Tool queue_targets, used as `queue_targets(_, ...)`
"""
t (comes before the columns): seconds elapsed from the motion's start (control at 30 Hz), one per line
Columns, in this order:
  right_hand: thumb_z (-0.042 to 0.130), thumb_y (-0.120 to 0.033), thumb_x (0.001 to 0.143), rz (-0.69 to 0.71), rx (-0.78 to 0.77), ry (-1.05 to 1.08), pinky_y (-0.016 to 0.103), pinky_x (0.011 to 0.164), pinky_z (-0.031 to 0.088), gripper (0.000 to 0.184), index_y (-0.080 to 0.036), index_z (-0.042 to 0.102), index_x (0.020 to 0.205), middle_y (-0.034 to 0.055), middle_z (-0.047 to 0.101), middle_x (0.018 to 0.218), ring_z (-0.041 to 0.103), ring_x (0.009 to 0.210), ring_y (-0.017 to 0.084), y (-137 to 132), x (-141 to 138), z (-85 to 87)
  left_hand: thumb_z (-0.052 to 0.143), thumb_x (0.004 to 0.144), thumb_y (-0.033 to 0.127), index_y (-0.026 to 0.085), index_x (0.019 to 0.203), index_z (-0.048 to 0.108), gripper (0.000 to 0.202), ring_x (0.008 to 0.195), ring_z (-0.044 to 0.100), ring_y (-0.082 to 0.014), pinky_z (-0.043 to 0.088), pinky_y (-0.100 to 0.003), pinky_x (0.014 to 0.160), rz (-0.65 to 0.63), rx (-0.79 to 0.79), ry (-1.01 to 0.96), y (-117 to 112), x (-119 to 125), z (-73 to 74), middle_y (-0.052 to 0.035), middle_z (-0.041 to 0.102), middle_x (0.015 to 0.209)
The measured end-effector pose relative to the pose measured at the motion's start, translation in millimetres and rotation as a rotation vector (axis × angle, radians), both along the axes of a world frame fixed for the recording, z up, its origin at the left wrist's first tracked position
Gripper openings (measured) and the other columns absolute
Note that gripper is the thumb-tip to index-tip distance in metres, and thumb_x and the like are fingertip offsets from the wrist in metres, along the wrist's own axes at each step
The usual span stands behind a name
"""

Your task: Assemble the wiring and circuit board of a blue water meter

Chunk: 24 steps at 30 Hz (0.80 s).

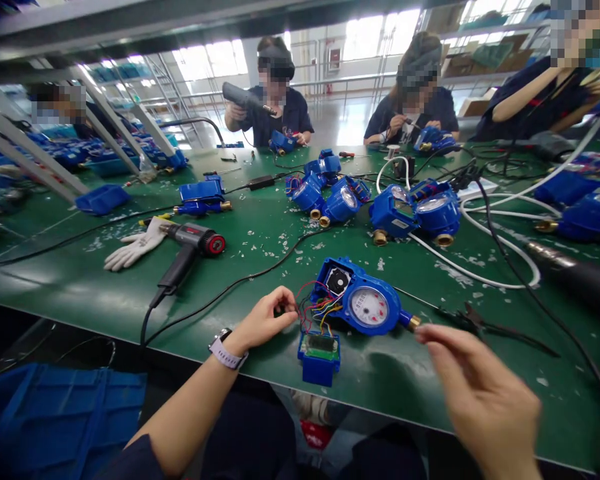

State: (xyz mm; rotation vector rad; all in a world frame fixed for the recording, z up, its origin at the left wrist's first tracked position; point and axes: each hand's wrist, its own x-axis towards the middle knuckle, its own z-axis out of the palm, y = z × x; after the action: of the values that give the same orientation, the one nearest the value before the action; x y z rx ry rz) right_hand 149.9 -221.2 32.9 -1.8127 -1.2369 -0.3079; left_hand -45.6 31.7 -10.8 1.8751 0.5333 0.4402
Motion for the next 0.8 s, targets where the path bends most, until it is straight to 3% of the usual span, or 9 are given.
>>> queue_targets(0.1, 0.051, -0.026, 0.105, 0.335, -0.077, -0.044, 0.028, 0.075, 0.053, 0.012, -0.026, 0.063, 0.105, -0.0001, 0.067, 0.096, 0.065, 0.082, 0.018, 35, -38, -3.0, 0.063, 0.081, 0.029, 0.017, 0.096, 0.054, 0.021, 0.074, 0.055, -0.0125, 0.043, -0.024, 0.069, 0.065, -0.055, -0.027, 0, 0, -4.9, 0.0012, 0.059, 0.082)
queue_targets(0.2, 0.046, -0.019, 0.105, 0.461, -0.15, -0.032, 0.028, 0.071, 0.051, 0.017, -0.022, 0.063, 0.107, 0.0005, 0.063, 0.092, 0.062, 0.081, 0.016, 68, -63, -9.1, 0.064, 0.083, 0.034, 0.016, 0.092, 0.061, 0.021, 0.073, 0.055, -0.0135, 0.041, -0.025, 0.068, 0.016, -0.121, -0.034, -2, 0, -7.0, -0.0005, 0.062, 0.079)
queue_targets(0.3, 0.046, -0.022, 0.105, 0.403, -0.195, -0.032, 0.032, 0.067, 0.046, 0.019, -0.018, 0.065, 0.103, 0.0019, 0.06, 0.086, 0.058, 0.076, 0.018, 89, -74, -16.9, 0.064, 0.082, 0.037, 0.015, 0.075, 0.064, 0.024, 0.067, 0.053, -0.0126, 0.04, -0.024, 0.065, -0.041, -0.197, -0.052, -3, -1, -6.7, -0.0004, 0.061, 0.07)
queue_targets(0.47, 0.05, -0.027, 0.103, 0.297, -0.209, -0.065, 0.036, 0.066, 0.039, 0.02, -0.016, 0.065, 0.096, 0.004, 0.056, 0.081, 0.052, 0.076, 0.023, 105, -81, -23.2, 0.067, 0.077, 0.051, 0.013, 0.073, 0.064, 0.039, 0.062, 0.055, -0.012, 0.043, -0.024, 0.063, -0.076, -0.395, -0.091, -3, -3, -4.1, -0.0037, 0.066, 0.069)
queue_targets(0.63, 0.05, -0.023, 0.101, 0.293, -0.199, -0.064, 0.038, 0.069, 0.036, 0.02, -0.018, 0.061, 0.085, 0.0049, 0.055, 0.082, 0.049, 0.077, 0.025, 109, -86, -22.5, 0.072, 0.071, 0.057, 0.012, 0.072, 0.065, 0.045, 0.059, 0.055, -0.0107, 0.043, -0.024, 0.062, -0.105, -0.534, -0.119, -4, -4, -3.0, -0.003, 0.065, 0.066)
queue_targets(0.8, 0.05, -0.019, 0.099, 0.333, -0.205, -0.002, 0.037, 0.07, 0.036, 0.019, -0.019, 0.055, 0.08, 0.0042, 0.054, 0.082, 0.049, 0.077, 0.024, 107, -86, -23.0, 0.076, 0.069, 0.056, 0.012, 0.068, 0.061, 0.046, 0.057, 0.049, -0.0083, 0.038, -0.022, 0.061, -0.132, -0.559, -0.153, -8, -5, -3.2, 0.0018, 0.058, 0.061)
